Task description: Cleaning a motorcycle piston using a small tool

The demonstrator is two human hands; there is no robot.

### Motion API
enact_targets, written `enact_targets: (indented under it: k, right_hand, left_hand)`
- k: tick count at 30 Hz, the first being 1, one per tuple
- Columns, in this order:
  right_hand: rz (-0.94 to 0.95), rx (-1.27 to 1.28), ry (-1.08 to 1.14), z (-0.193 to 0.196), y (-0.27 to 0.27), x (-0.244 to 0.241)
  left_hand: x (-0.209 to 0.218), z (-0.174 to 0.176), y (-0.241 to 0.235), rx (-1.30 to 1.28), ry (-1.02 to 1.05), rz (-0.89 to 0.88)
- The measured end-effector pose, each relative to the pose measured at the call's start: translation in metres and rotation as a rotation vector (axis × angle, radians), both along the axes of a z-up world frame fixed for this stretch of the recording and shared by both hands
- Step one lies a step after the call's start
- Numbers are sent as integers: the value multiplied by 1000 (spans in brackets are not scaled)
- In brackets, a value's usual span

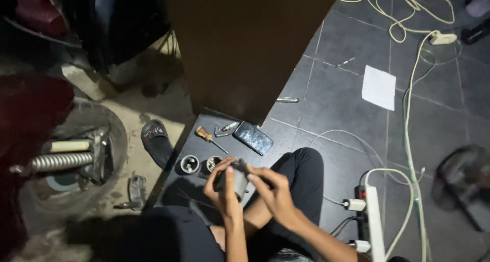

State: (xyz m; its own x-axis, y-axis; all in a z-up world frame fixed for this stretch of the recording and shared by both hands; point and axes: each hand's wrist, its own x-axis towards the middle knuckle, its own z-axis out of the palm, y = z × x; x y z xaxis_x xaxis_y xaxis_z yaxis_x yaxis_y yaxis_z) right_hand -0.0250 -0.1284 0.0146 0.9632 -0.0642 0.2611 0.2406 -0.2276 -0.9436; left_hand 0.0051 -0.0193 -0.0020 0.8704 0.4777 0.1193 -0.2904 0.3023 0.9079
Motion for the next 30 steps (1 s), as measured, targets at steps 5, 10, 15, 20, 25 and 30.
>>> enact_targets:
  k: [5, 10, 15, 20, 25, 30]
  right_hand:
    - [152, -94, -82, 19, 4, -17]
    - [57, -81, -22, 30, 7, -13]
    - [-21, -154, -56, 20, 0, 3]
    - [168, -119, -73, 26, 11, -20]
    - [22, -12, -32, 0, 8, 8]
    - [92, -102, -109, -6, 12, -13]
  left_hand:
    - [-1, -4, 1, -61, 109, 81]
    - [-2, 10, 4, -16, 46, 33]
    - [-2, 24, 8, 21, 62, 54]
    - [-4, 7, 8, -40, 0, 32]
    - [-2, 2, 4, -99, 15, 44]
    - [-1, -2, 10, -124, 37, -15]
